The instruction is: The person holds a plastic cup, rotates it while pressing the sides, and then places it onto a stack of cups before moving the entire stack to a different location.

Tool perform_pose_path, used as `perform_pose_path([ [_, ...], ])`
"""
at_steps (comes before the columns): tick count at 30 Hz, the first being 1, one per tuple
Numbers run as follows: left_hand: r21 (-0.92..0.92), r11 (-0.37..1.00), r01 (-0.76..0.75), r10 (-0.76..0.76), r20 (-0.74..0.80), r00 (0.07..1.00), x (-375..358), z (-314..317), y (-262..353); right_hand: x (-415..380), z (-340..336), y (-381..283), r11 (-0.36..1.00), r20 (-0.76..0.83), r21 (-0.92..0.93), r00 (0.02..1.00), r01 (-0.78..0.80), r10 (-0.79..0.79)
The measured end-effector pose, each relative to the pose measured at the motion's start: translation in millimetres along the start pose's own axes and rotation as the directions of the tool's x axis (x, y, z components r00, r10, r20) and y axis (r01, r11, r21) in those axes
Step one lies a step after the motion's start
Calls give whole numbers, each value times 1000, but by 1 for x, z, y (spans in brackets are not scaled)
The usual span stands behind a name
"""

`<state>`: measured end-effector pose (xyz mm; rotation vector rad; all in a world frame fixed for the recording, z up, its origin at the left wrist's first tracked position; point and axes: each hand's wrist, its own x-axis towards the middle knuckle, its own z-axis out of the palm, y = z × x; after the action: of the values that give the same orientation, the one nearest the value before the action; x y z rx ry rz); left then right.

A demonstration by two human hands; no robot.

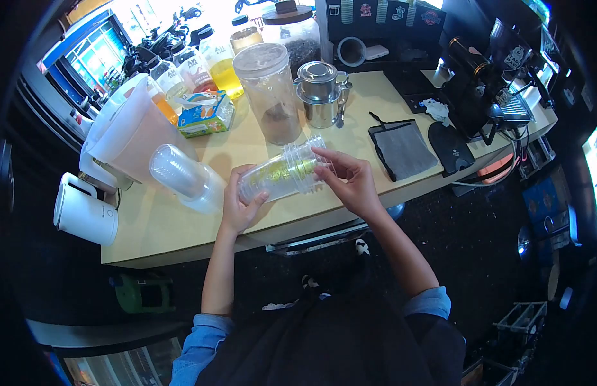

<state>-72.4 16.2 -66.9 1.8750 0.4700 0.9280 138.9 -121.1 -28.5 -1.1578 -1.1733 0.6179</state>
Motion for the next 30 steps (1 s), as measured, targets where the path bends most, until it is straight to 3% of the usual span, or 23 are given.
perform_pose_path([
  [8,-72,997,4,-7,-37,999,0,0,-5,4,-3,-2,995,6,31,996,91,-92],
  [21,-106,994,28,-34,-52,998,-1,-3,-8,0,-7,-6,996,-1,-17,996,91,-91],
  [23,-125,990,72,-81,-71,994,-2,-3,-12,0,-4,-7,998,0,16,998,63,-63],
  [30,-112,993,22,-31,-72,997,0,2,-5,3,2,-6,997,28,67,999,-41,40],
])
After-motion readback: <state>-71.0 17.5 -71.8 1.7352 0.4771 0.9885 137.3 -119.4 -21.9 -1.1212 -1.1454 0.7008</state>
